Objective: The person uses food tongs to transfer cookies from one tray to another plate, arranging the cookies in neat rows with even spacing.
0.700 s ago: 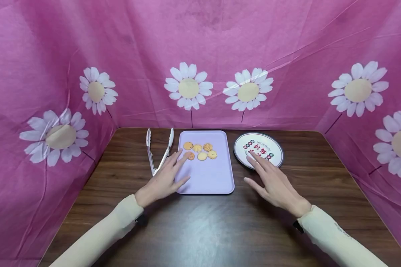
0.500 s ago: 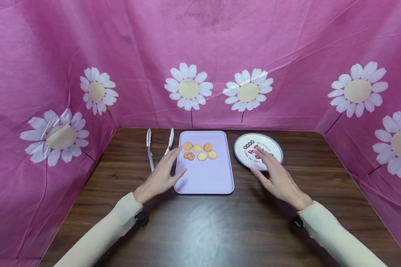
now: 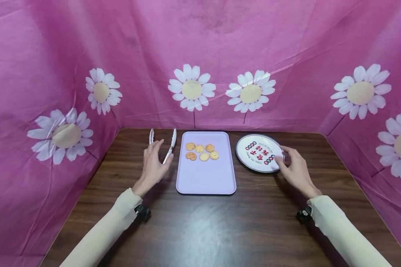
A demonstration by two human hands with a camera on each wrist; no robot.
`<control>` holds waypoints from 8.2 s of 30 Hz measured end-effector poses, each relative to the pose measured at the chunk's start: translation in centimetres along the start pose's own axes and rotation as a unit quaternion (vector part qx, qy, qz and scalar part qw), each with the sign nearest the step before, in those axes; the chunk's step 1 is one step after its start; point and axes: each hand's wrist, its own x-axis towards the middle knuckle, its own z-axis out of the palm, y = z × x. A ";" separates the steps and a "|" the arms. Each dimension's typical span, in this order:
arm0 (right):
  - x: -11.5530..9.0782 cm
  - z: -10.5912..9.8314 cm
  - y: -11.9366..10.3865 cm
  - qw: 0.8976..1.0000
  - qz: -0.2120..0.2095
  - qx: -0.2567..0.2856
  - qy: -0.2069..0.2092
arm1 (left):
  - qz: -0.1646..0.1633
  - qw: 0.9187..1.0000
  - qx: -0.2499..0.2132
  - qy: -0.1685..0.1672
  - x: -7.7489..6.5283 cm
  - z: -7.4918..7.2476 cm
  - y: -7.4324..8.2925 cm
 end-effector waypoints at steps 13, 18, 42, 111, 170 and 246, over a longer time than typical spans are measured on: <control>0.9 -0.3 2.2 0.973 0.224 -0.010 -0.047 | -0.176 0.975 0.081 -0.107 1.5 0.2 -2.9; 1.4 0.2 2.9 0.961 0.271 0.010 -0.060 | -0.180 0.973 0.091 -0.112 1.8 0.3 -3.2; 1.7 0.8 3.7 0.926 0.323 0.182 -0.072 | -0.192 0.974 0.064 -0.103 2.9 1.0 -3.7; 1.4 0.9 2.9 0.925 0.334 0.163 -0.082 | 0.035 0.950 0.219 -0.218 4.8 -2.5 1.2; -0.4 1.5 1.8 0.934 0.294 0.177 -0.094 | 0.004 0.941 0.236 -0.245 6.3 -1.0 2.8; -1.2 1.2 2.6 0.922 0.288 0.242 -0.096 | 0.179 0.920 0.161 -0.308 6.6 14.6 15.5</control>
